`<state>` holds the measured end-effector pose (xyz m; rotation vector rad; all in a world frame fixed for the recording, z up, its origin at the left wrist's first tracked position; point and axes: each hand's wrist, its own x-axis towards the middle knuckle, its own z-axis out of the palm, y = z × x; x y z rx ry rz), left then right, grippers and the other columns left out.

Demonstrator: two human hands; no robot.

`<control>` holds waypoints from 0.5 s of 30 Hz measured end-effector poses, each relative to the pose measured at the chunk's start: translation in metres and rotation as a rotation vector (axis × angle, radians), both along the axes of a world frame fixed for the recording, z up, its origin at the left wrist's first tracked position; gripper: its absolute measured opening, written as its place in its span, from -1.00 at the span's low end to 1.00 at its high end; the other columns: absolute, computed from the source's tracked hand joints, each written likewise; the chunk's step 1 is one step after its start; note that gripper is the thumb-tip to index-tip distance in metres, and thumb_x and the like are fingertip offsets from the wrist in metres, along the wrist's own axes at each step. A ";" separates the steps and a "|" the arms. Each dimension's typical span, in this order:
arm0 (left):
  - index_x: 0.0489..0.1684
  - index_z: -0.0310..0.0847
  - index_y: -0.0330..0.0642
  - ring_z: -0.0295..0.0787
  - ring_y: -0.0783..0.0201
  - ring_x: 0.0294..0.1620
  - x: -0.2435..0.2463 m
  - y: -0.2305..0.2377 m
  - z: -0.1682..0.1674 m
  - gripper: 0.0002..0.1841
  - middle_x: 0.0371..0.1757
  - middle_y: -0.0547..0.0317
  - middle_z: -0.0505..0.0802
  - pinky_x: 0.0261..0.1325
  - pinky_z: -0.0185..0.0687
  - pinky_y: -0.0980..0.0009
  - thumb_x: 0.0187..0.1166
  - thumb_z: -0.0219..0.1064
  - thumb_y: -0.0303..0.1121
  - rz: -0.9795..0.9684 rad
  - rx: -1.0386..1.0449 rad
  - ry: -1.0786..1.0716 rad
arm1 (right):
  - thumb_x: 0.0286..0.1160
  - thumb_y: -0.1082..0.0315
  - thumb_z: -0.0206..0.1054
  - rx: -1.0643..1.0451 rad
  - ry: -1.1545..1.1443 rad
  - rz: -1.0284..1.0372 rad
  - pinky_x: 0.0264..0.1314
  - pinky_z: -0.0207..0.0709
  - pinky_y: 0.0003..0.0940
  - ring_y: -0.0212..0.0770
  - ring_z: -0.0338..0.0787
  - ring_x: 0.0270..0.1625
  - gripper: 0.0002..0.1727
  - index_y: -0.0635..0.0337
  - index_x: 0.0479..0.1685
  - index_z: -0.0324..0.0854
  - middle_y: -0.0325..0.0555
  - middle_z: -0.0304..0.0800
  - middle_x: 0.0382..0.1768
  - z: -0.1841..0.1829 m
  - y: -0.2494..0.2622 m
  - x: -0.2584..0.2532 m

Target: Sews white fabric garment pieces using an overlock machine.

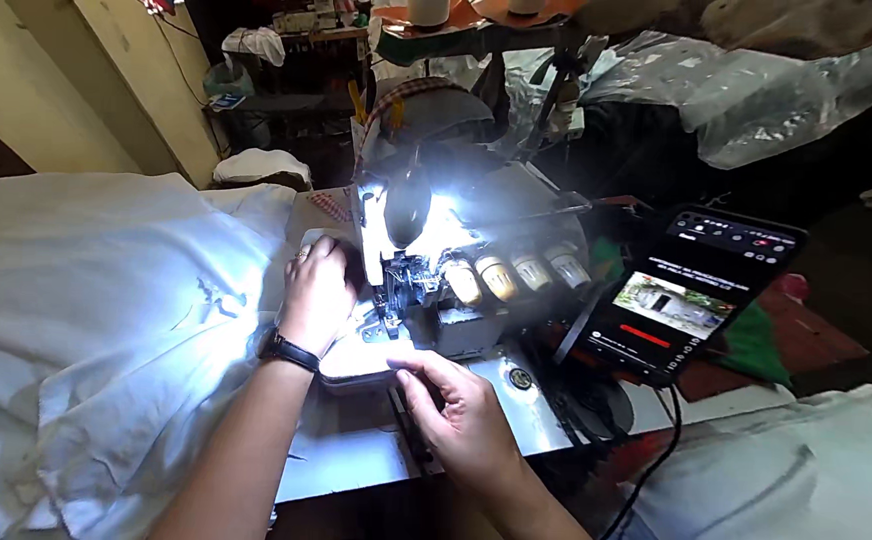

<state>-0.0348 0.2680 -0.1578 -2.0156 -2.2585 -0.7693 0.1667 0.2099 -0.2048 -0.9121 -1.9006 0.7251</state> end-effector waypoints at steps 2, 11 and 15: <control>-0.11 0.78 -0.22 0.77 -0.02 0.10 0.000 -0.006 -0.003 -0.87 -0.01 -0.02 0.82 0.19 0.62 -0.11 0.59 0.30 -0.45 0.002 0.097 -0.116 | 0.61 0.28 0.22 -0.018 0.012 0.006 -0.20 0.69 -0.65 -0.60 0.78 -0.28 -0.73 0.03 -0.05 0.88 -0.38 0.89 -0.22 0.002 -0.001 0.001; -0.09 0.64 -0.24 0.70 0.57 -0.18 0.047 -0.106 -0.032 -0.87 -0.19 0.28 0.75 -0.05 0.68 0.62 0.67 0.27 -0.37 0.015 0.671 -0.591 | 0.65 0.22 0.27 0.041 0.046 0.037 -0.14 0.67 -0.65 -0.57 0.73 -0.22 -0.70 0.08 0.15 0.81 -0.28 0.82 -0.06 0.017 0.001 -0.007; -0.14 0.66 -0.06 0.68 0.57 -0.06 0.076 -0.128 -0.048 -0.78 -0.14 0.32 0.75 0.09 0.65 0.63 0.74 0.26 -0.13 -0.101 0.664 -0.572 | 0.56 0.42 0.20 0.099 0.032 0.166 0.31 0.69 -0.47 -0.39 0.79 0.26 -0.69 0.12 0.12 0.82 -0.16 0.85 0.20 0.010 0.001 -0.006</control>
